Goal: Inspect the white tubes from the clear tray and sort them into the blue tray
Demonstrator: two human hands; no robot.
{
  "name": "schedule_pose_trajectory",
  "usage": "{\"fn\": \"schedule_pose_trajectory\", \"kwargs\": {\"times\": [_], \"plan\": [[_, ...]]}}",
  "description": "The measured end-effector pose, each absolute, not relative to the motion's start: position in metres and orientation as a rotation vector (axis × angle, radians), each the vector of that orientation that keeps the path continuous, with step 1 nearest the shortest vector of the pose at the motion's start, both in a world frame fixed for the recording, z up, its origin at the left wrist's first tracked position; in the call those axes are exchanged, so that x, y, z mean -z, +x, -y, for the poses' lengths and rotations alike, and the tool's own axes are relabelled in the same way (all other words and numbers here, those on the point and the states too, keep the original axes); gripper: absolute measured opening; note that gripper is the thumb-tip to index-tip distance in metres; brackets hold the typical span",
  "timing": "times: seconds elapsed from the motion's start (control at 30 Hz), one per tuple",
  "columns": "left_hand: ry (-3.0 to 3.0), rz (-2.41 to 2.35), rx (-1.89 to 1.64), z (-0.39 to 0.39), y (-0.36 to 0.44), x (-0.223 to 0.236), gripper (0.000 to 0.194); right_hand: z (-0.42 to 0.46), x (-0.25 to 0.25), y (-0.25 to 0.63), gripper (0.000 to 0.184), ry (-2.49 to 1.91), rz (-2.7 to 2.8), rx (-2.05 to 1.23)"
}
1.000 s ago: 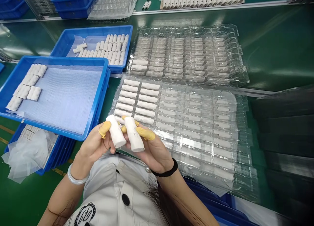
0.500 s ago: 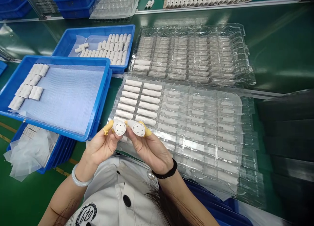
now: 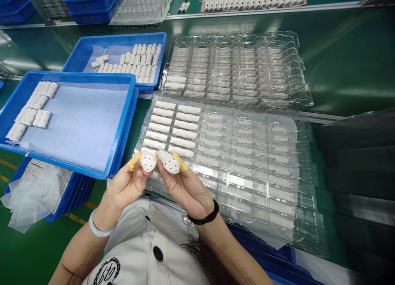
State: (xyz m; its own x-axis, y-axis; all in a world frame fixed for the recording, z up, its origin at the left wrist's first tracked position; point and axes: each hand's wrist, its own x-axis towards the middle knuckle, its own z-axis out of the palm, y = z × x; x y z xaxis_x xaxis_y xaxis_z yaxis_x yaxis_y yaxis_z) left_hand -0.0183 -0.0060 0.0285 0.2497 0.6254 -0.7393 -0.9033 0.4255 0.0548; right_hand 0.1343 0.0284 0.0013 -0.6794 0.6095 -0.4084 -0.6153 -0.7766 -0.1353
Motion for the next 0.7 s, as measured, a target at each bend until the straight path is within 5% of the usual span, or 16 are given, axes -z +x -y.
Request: {"fn": "schedule_pose_trajectory", "kwargs": {"times": [0.7], "plan": [[-0.436,-0.753,-1.106,0.008,-0.017,-0.029,0.040,-0.027,-0.006,0.133,0.016,-0.569,-0.264,-2.388]]}}
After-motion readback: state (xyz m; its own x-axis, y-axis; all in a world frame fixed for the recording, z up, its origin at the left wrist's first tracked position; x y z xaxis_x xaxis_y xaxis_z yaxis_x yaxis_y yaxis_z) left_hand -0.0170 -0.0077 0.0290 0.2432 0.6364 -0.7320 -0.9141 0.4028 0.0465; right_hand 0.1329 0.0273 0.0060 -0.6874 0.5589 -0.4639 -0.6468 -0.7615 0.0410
